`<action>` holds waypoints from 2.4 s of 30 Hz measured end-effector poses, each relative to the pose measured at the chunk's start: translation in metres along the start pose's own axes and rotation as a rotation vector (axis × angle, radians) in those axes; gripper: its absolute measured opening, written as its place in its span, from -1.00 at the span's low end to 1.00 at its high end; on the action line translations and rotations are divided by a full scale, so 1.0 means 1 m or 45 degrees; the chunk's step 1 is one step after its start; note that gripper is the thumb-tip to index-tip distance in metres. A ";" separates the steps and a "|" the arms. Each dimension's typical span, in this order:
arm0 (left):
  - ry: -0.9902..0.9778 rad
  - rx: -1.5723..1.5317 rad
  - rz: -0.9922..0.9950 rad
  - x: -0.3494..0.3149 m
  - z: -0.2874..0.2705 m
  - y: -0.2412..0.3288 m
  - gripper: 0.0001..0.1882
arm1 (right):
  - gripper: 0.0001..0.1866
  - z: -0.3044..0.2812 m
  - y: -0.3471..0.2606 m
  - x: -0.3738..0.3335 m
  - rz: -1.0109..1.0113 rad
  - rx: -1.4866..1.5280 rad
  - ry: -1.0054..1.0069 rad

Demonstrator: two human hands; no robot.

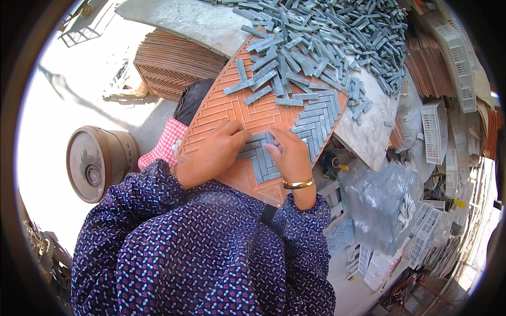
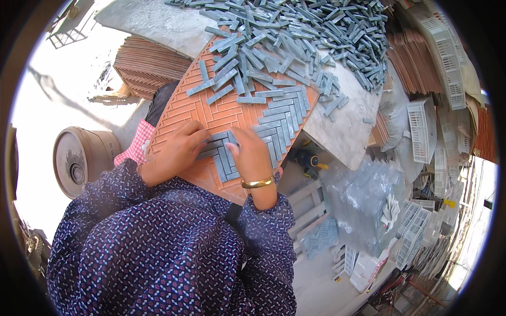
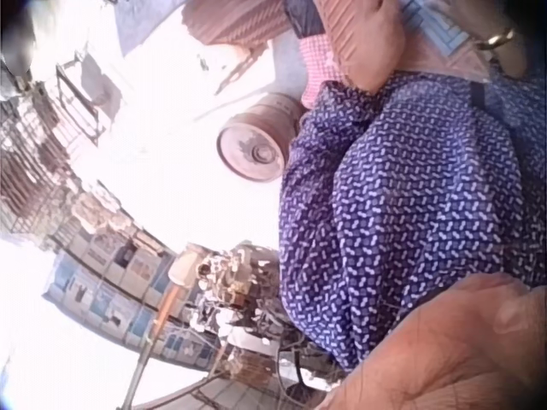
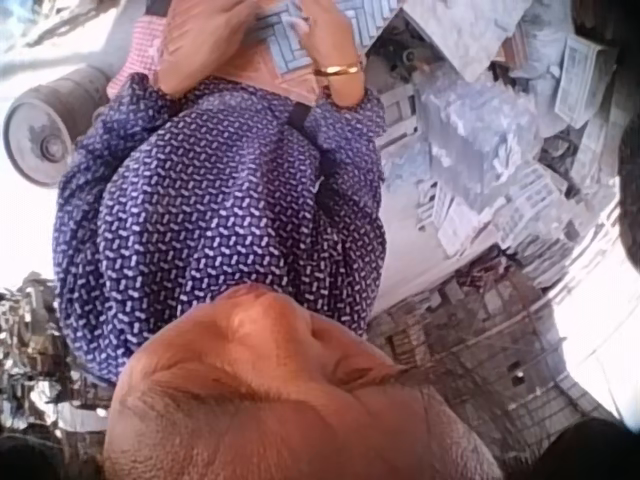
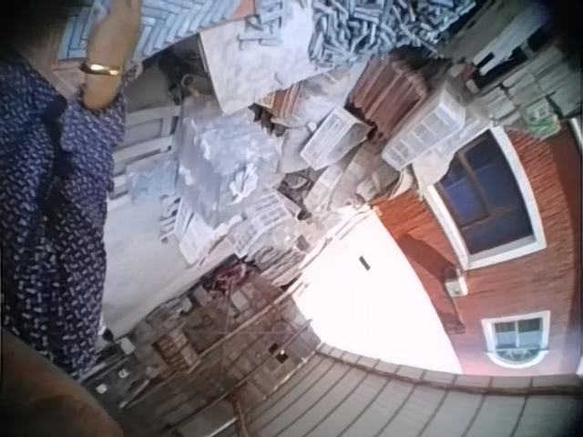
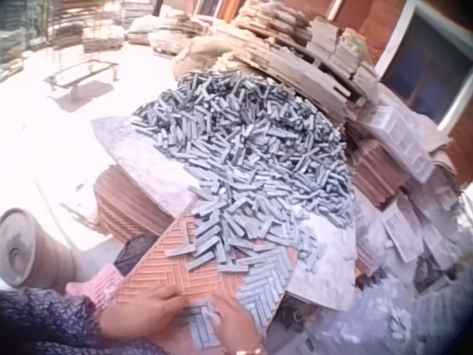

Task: The person arranges small rectangular tiles on a larger orange tile in a herringbone pattern. The person picks up tiles from a pile and places them one by one onto the orange tile, forming a decorative pattern.

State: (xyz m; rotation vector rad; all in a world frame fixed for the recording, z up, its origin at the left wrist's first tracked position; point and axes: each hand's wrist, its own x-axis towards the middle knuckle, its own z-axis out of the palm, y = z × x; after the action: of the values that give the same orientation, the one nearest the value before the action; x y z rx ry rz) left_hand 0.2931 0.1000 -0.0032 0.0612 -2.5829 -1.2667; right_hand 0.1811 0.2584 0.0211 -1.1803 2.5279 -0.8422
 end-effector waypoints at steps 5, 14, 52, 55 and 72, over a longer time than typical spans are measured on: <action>-0.054 -0.085 -0.029 -0.002 0.002 -0.006 -0.78 | -0.57 0.003 0.001 -0.003 -0.025 -0.015 0.048; -0.059 -0.099 -0.018 0.005 0.003 -0.009 -0.79 | -0.60 0.001 -0.001 0.008 0.068 -0.020 -0.026; 0.224 0.562 0.135 0.061 -0.001 -0.015 -0.76 | -0.68 -0.002 0.017 0.063 -0.264 -0.327 0.354; 0.197 0.551 0.094 0.063 -0.001 -0.021 -0.77 | -0.64 -0.005 0.013 0.068 -0.214 -0.246 0.307; -0.053 0.022 -0.039 0.016 -0.006 -0.007 -0.74 | -0.64 -0.009 0.019 0.028 -0.104 -0.126 -0.093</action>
State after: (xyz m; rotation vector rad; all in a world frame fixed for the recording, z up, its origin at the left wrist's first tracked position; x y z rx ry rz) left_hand 0.2784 0.0882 -0.0020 0.0783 -2.6381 -1.2694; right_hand 0.1471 0.2509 0.0179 -1.3282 2.5031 -0.6860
